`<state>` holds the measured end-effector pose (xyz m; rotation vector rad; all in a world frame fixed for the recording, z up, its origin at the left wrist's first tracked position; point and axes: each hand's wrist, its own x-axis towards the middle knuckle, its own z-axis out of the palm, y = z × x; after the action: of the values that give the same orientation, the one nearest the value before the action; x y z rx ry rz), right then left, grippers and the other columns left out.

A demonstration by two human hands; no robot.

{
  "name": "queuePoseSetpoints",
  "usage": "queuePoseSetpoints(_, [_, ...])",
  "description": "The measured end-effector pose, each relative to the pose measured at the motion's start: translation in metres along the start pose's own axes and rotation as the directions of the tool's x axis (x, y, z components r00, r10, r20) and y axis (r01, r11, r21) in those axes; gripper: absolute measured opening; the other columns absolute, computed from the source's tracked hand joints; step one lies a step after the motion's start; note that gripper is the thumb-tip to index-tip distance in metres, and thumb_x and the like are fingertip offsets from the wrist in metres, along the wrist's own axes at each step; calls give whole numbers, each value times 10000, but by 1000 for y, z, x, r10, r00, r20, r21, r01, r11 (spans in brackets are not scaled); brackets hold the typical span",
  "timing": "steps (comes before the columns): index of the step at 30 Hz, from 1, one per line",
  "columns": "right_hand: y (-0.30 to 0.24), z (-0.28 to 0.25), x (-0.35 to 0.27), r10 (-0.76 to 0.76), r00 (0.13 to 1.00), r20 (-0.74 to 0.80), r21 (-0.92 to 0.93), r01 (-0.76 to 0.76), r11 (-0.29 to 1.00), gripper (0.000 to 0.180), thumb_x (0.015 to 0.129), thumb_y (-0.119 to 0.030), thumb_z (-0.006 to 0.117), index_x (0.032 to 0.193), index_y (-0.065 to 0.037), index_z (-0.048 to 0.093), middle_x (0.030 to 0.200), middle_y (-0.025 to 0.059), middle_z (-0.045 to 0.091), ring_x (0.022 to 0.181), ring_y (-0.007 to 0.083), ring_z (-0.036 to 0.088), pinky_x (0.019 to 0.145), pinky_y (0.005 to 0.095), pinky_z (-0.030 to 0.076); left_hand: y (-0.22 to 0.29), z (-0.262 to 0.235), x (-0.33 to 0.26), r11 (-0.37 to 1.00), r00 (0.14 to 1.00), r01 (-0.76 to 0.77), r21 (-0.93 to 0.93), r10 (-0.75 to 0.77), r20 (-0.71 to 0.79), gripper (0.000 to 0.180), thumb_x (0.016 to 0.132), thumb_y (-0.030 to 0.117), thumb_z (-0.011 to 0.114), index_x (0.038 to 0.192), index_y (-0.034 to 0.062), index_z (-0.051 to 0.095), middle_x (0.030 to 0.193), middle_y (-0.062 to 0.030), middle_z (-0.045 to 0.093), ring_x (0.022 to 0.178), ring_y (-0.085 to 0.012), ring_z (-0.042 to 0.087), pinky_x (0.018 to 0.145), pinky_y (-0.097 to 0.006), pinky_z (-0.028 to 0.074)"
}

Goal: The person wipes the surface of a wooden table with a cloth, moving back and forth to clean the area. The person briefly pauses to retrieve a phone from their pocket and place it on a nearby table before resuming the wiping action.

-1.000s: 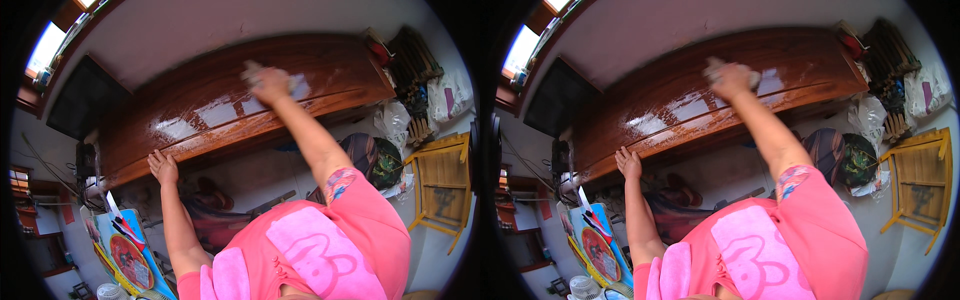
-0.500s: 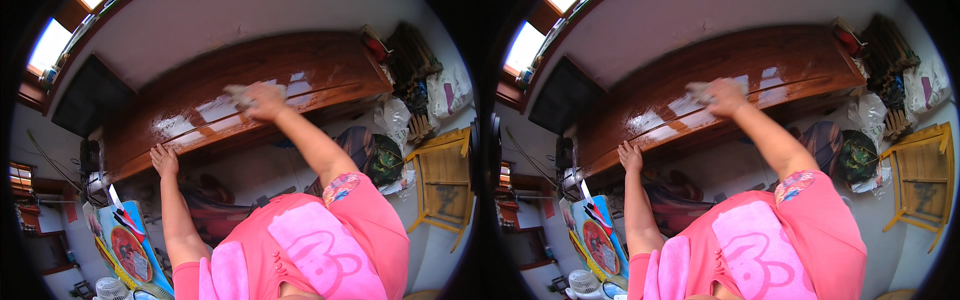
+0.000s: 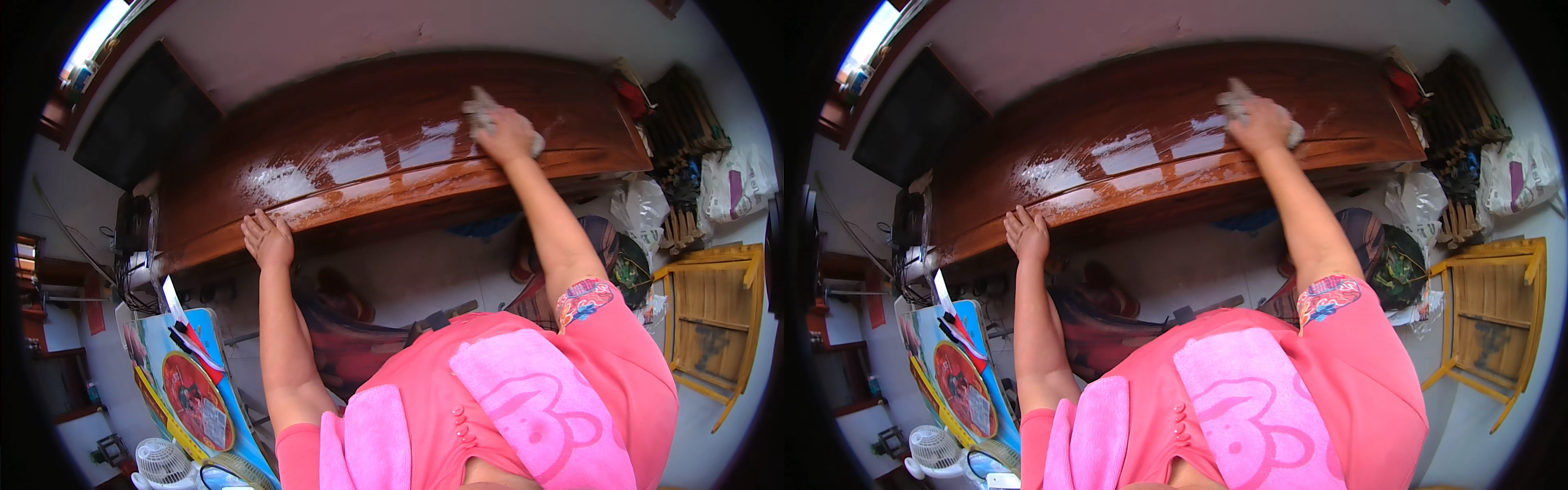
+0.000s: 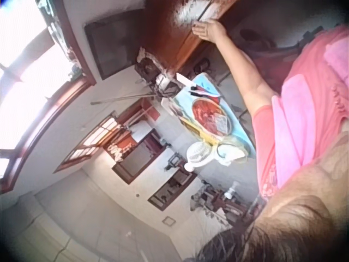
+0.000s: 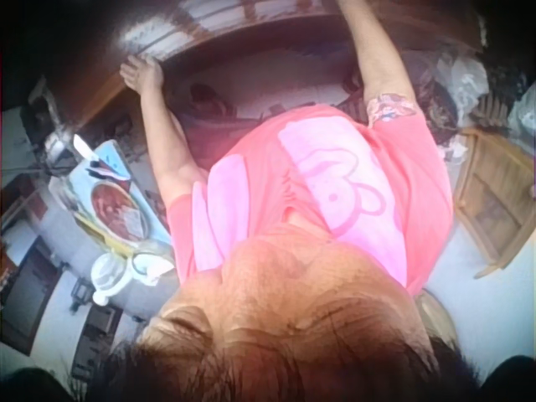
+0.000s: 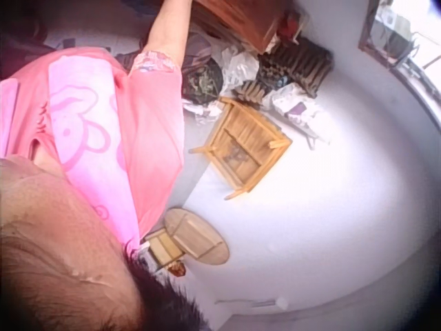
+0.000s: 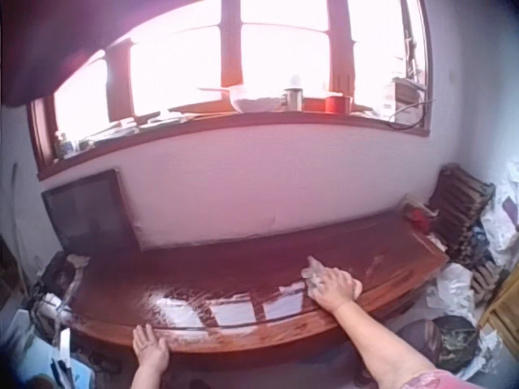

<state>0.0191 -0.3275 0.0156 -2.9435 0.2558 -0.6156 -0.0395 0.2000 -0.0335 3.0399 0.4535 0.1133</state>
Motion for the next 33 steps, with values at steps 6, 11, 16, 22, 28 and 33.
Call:
queuePoseSetpoints(6, [-235,21,-11,-447,864,232,212,404,890,680,790,-463,618,1418,-209,559,1447,76,550,1376,246,455,1093,541,293,2,-1,1,999,1000,8,32,-8,1,701,1030,489,392,1587,85,262,1643,-235,192,1528,-399,155,1228,-509,159])
queuePoseSetpoints(11, [-330,42,-62,-738,675,-2,461,656,598,544,718,-474,692,1214,-250,686,1338,19,620,1344,233,478,1116,508,319,4,-13,4,1000,998,26,6,-26,56,709,1022,476,412,1589,82,251,1653,-228,166,1539,-381,127,1238,-490,139])
queuePoseSetpoints(16, [-263,44,-44,-703,699,-129,513,654,556,482,682,-442,713,1109,-218,719,1241,42,665,1248,270,553,1090,490,368,3,-17,-2,998,993,49,-41,-44,105,706,1033,493,378,1595,89,241,1666,-216,128,1548,-365,98,1245,-477,111])
queuePoseSetpoints(22, [-55,6,32,-191,981,-15,180,191,965,411,719,-380,716,1082,-187,737,1155,99,686,1097,334,636,944,461,509,7,-19,-2,999,995,38,-33,-34,98,710,1038,497,367,1594,75,238,1664,-218,136,1549,-365,90,1245,-477,103])
queuePoseSetpoints(28, [90,14,63,183,982,-44,-189,-188,964,588,820,-502,625,1324,-200,618,1353,79,617,1261,310,560,1054,445,451,9,-16,-3,1000,997,10,-10,-10,70,703,1034,455,395,1585,46,245,1648,-244,171,1536,-402,123,1235,-499,133])
queuePoseSetpoints(33, [19,22,110,60,985,164,-100,-44,994,638,814,-536,614,1333,-165,618,1389,94,596,1313,290,531,1078,428,431,3,-15,-9,1000,998,15,-9,-15,58,692,1027,413,419,1581,36,248,1640,-255,181,1531,-416,134,1227,-513,153])
